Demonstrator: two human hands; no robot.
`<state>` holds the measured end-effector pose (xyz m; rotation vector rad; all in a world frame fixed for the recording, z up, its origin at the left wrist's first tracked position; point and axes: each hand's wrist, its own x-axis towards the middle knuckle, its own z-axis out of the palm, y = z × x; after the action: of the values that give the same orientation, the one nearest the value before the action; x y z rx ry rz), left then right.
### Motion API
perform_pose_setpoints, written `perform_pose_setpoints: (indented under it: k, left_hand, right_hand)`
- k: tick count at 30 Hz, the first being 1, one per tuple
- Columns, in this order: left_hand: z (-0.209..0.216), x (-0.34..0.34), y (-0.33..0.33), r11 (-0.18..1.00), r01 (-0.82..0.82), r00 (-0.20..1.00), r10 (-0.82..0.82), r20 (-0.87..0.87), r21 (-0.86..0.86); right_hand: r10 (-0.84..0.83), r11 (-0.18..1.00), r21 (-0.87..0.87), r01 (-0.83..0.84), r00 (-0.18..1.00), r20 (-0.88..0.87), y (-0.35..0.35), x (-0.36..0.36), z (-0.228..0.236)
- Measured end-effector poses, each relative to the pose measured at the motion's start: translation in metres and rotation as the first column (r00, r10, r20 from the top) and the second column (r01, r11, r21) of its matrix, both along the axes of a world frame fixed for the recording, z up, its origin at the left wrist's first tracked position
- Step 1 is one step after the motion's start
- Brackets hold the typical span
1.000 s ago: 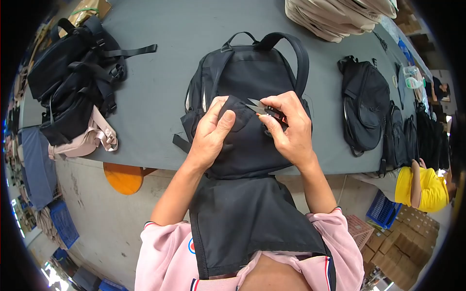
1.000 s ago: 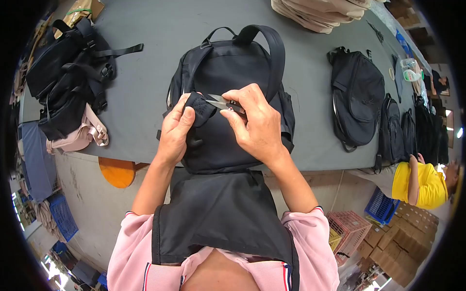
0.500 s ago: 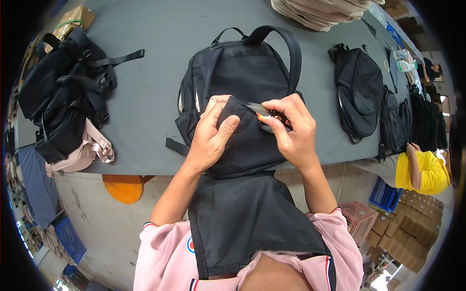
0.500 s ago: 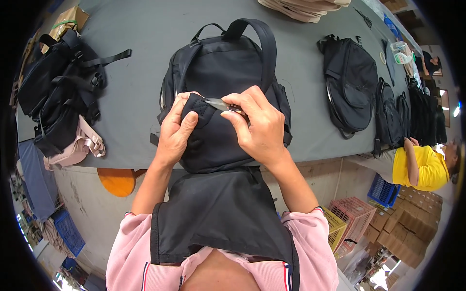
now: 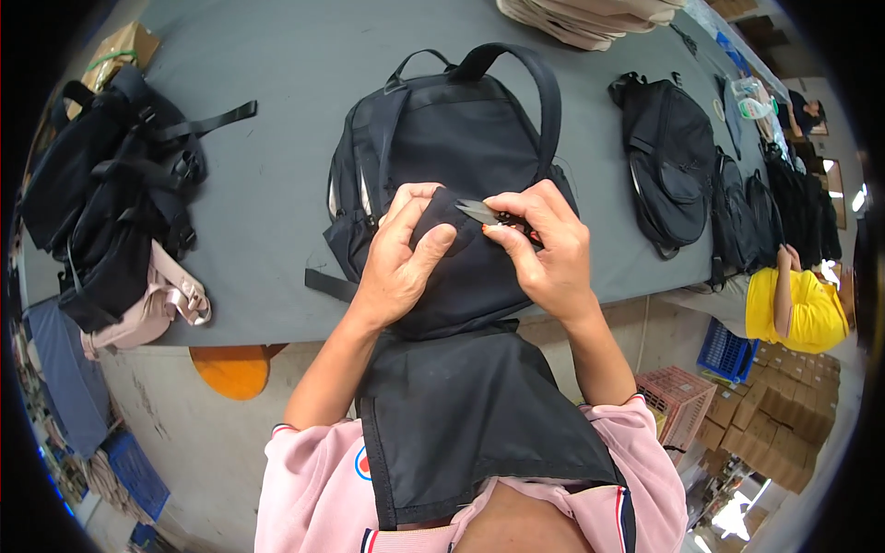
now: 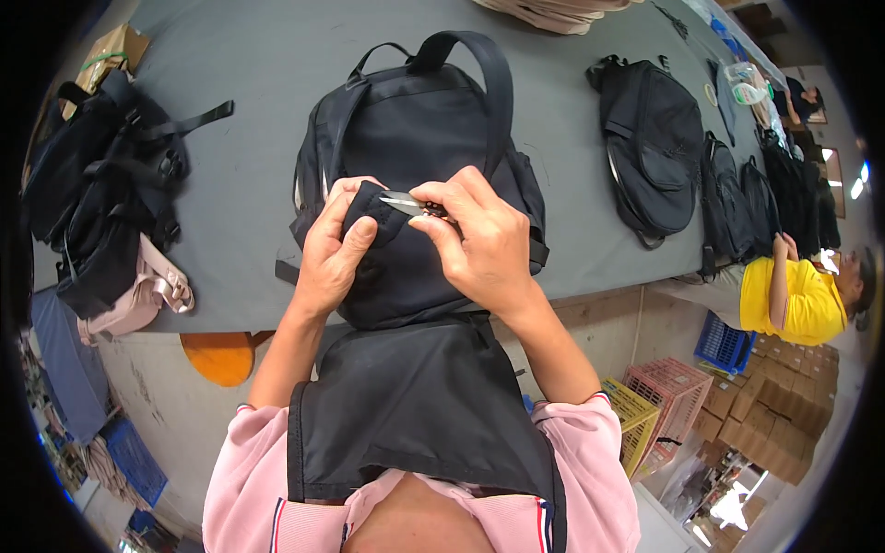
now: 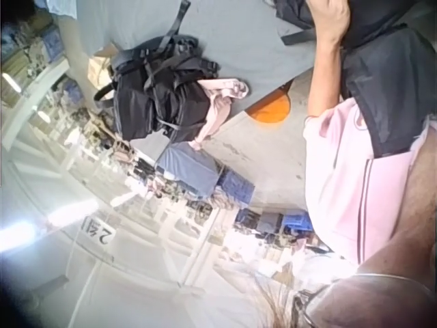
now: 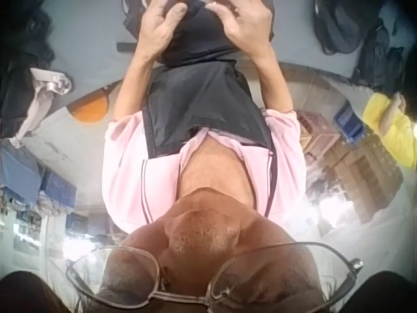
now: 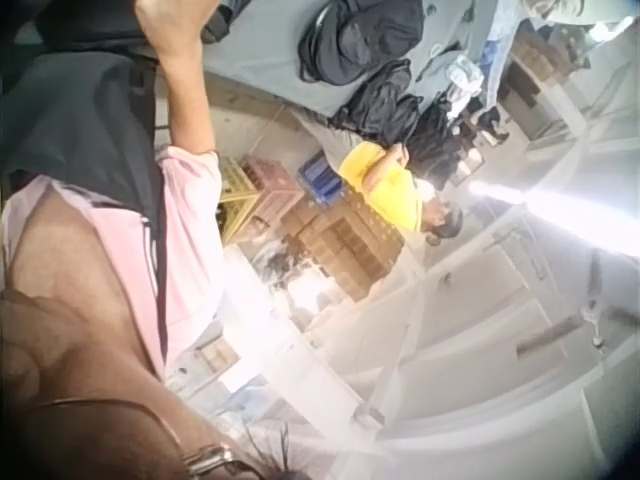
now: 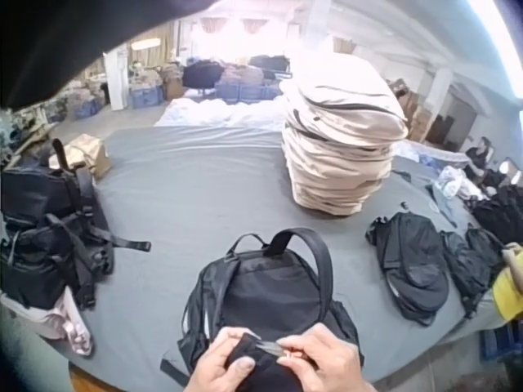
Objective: Cleaning and trimming loose threads from backpacks using scissors.
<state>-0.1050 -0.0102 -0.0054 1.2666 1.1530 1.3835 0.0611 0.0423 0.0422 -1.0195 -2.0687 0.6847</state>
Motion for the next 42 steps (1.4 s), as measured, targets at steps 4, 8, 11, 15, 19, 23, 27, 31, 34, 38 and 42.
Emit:
perform_pose_setpoints:
  k: [4,8,11,15,19,23,27,31,34,38,42]
  left_hand:
    - [0.006,0.010,0.011,1.000,0.018,0.997,-0.018,-0.078,0.004]
    - [0.016,0.011,0.009,0.998,-0.034,0.999,0.033,-0.031,-0.043]
    - [0.020,0.016,0.004,0.991,-0.045,0.987,0.064,0.148,-0.128]
    - [0.027,0.018,0.007,0.986,-0.086,0.973,0.114,0.200,-0.145]
    - [0.028,0.018,0.003,0.977,-0.154,0.958,0.184,0.220,-0.147]
    - [0.023,0.020,-0.001,0.968,-0.173,0.948,0.214,0.237,-0.181]
    - [0.027,0.022,-0.004,0.968,-0.199,0.958,0.225,0.178,-0.154]
    - [0.027,0.028,-0.007,0.975,-0.201,0.976,0.208,0.070,-0.096]
    - [0.024,0.035,-0.013,0.982,-0.177,0.982,0.181,0.054,-0.070]
    - [0.016,0.037,-0.019,0.982,-0.173,0.983,0.177,0.053,-0.079]
    - [0.032,0.047,-0.022,0.978,-0.156,0.982,0.168,0.084,-0.136]
  right_hand:
    - [-0.059,0.996,0.062,0.057,0.998,0.016,0.005,0.015,0.003]
    - [-0.063,0.998,-0.027,0.063,0.998,-0.008,0.001,0.011,-0.004]
    - [-0.123,0.979,-0.180,0.098,0.983,-0.133,-0.008,0.013,-0.002]
    - [-0.102,0.939,-0.344,0.021,0.971,-0.218,-0.014,0.014,-0.011]
    - [-0.070,0.906,-0.416,-0.081,0.939,-0.336,-0.010,0.012,-0.013]
    - [-0.064,0.888,-0.441,-0.127,0.918,-0.392,-0.010,0.013,-0.016]
    - [-0.176,0.711,-0.654,-0.257,0.837,-0.519,-0.012,0.017,-0.016]
    - [-0.192,0.702,-0.610,-0.367,0.728,-0.658,-0.015,0.016,-0.031]
    - [-0.141,0.649,-0.649,-0.396,0.776,-0.614,-0.016,0.013,-0.042]
    - [-0.136,0.603,-0.716,-0.352,0.839,-0.527,-0.022,0.014,-0.028]
    - [-0.110,0.684,-0.666,-0.296,0.862,-0.495,-0.025,0.015,-0.038]
